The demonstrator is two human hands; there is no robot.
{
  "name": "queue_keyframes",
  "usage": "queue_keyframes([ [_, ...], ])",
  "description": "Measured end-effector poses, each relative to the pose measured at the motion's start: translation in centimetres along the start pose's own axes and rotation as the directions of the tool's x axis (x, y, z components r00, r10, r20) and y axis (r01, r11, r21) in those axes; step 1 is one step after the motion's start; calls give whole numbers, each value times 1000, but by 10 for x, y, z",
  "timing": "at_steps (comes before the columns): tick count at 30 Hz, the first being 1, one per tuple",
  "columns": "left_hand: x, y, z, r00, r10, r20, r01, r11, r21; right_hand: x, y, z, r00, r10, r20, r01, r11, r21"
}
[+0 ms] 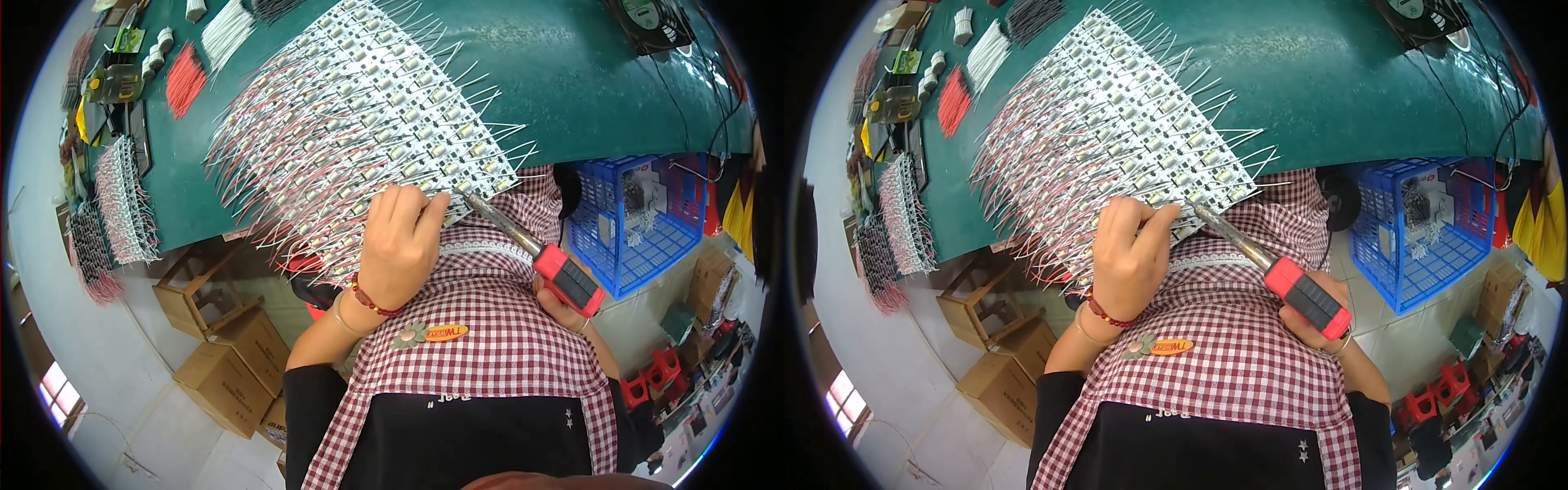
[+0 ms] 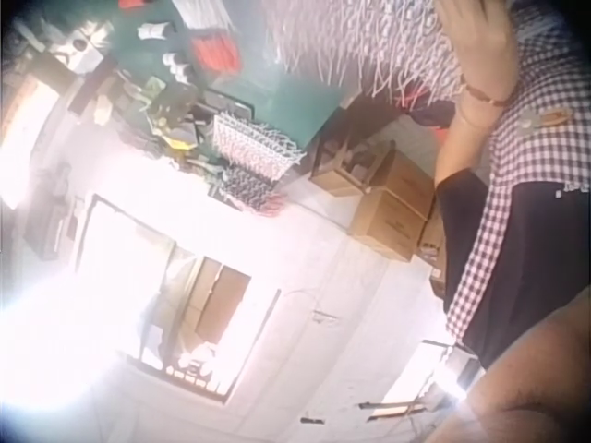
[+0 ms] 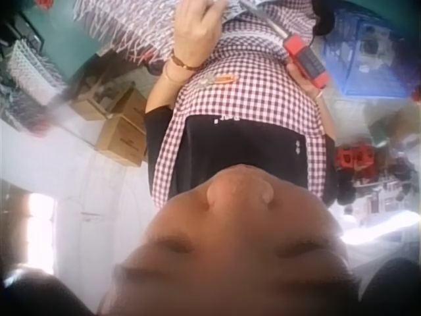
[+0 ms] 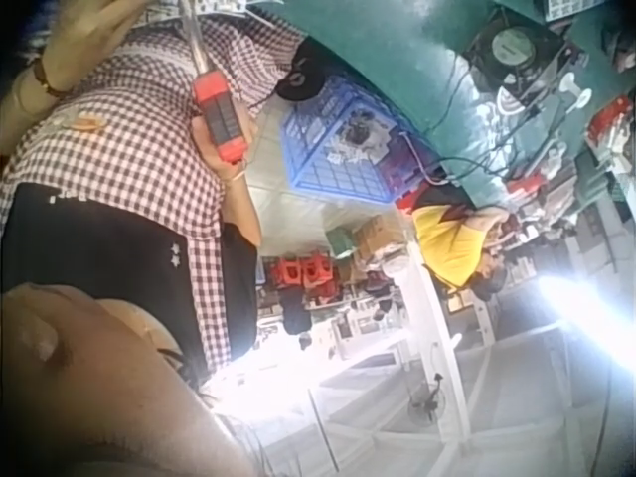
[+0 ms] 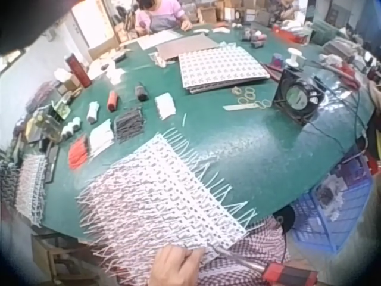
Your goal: The person assembles wires onto an LED panel by soldering them to circuit components with a soldering iron.
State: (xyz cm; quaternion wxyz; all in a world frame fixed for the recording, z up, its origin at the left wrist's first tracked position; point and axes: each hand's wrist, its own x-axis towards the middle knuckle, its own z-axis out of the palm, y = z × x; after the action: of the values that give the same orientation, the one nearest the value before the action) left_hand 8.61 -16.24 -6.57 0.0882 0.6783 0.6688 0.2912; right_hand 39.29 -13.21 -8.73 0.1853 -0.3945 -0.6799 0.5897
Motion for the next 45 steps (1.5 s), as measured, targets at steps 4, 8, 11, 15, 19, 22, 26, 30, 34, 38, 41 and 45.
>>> queue_keyframes([
  [4,0,0,1,1000,-13,-11,14,1000,5,-1,0,1,999,-27,-16,26,999,-46],
  [8,2,2,0,1000,-26,-9,26,1000,0,0,0,-1,995,-93,-22,94,995,20],
  [11,2,2,-1,1000,-24,3,24,1000,1,-1,3,0,999,-25,-24,27,995,94],
  [15,2,1,-1,1000,-21,5,21,999,24,1,-1,1,999,-28,-39,31,995,93],
  [19,6,3,-7,1000,-29,-5,29,998,63,1,-2,0,999,-11,-30,14,994,104],
  [22,5,5,-21,999,-39,-31,43,989,144,-4,2,-1,999,-17,-35,20,994,108],
  [26,1,12,-29,990,39,-133,-18,988,155,-20,14,-4,999,44,-31,-43,998,41],
  [30,-2,9,-7,997,71,-24,-70,997,39,-18,14,-5,999,-8,-44,12,996,86],
  [34,-7,7,-1,998,67,16,-67,996,51,-19,2,-2,999,-1,-53,4,998,65],
  [38,-4,5,3,997,73,-15,-73,997,15,-22,11,-4,998,-34,-59,34,999,-13],
  [41,-3,6,4,996,77,-35,-77,997,1,-25,14,-6,998,-41,-46,38,997,-67],
  [45,-5,8,4,997,77,-25,-76,997,11,-24,11,-5,998,-56,-31,52,993,-103],
])
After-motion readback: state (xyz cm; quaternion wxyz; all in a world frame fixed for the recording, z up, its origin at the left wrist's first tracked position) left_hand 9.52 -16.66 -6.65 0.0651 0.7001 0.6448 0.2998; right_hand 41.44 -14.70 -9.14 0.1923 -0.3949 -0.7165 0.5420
